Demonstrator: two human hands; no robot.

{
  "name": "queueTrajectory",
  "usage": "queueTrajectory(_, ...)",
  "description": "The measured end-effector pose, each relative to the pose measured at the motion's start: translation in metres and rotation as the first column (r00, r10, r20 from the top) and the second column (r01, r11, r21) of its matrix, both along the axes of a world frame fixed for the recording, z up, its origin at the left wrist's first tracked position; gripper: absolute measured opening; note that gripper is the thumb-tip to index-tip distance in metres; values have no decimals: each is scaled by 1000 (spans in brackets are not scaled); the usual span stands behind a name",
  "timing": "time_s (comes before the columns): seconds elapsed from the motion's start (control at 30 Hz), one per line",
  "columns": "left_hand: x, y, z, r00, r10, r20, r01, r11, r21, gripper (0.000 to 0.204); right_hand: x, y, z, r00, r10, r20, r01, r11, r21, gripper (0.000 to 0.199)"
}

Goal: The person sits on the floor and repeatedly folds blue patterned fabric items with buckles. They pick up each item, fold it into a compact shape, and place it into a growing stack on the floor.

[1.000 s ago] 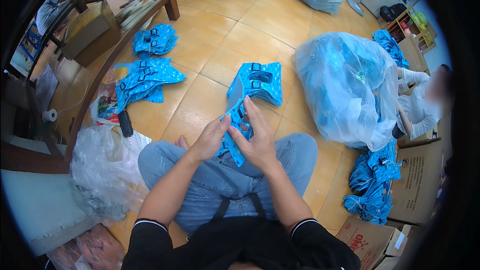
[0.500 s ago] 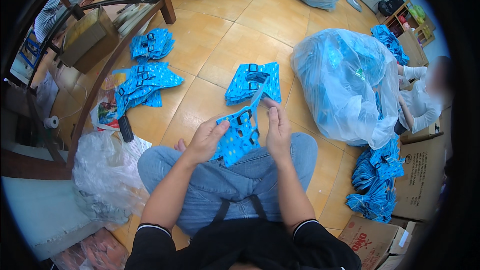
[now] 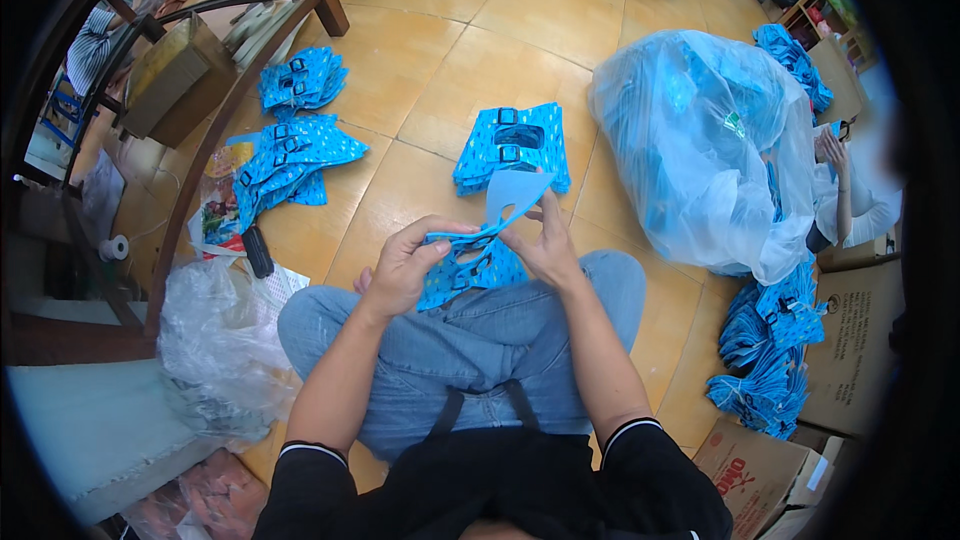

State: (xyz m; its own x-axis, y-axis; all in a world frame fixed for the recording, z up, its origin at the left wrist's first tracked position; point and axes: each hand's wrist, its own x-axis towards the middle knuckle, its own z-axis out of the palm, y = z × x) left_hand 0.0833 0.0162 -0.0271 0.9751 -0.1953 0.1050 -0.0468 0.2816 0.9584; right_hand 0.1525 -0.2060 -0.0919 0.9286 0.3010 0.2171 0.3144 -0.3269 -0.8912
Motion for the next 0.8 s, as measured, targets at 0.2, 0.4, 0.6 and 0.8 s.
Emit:
queueTrajectory(0.2, 3, 0, -8, 997, -18, 78, 13, 998, 68, 28, -2, -1, 2, 962, -40, 270, 51, 998, -36, 97)
queueTrajectory(0.4, 7, -1, -8, 927, 74, 369, -236, 878, 417, 23, 2, 1, 1, 932, -101, 348, 109, 994, -2, 98)
queueTrajectory(0.6, 9, 0, -11, 919, 127, 374, -293, 854, 430, 19, 0, 4, 5, 907, -237, 349, 207, 971, 122, 94)
queueTrajectory(0.8, 8, -5, -15, 974, 225, 8, -224, 960, 169, 28, 1, -7, 0, 911, -227, 343, 264, 962, -66, 49)
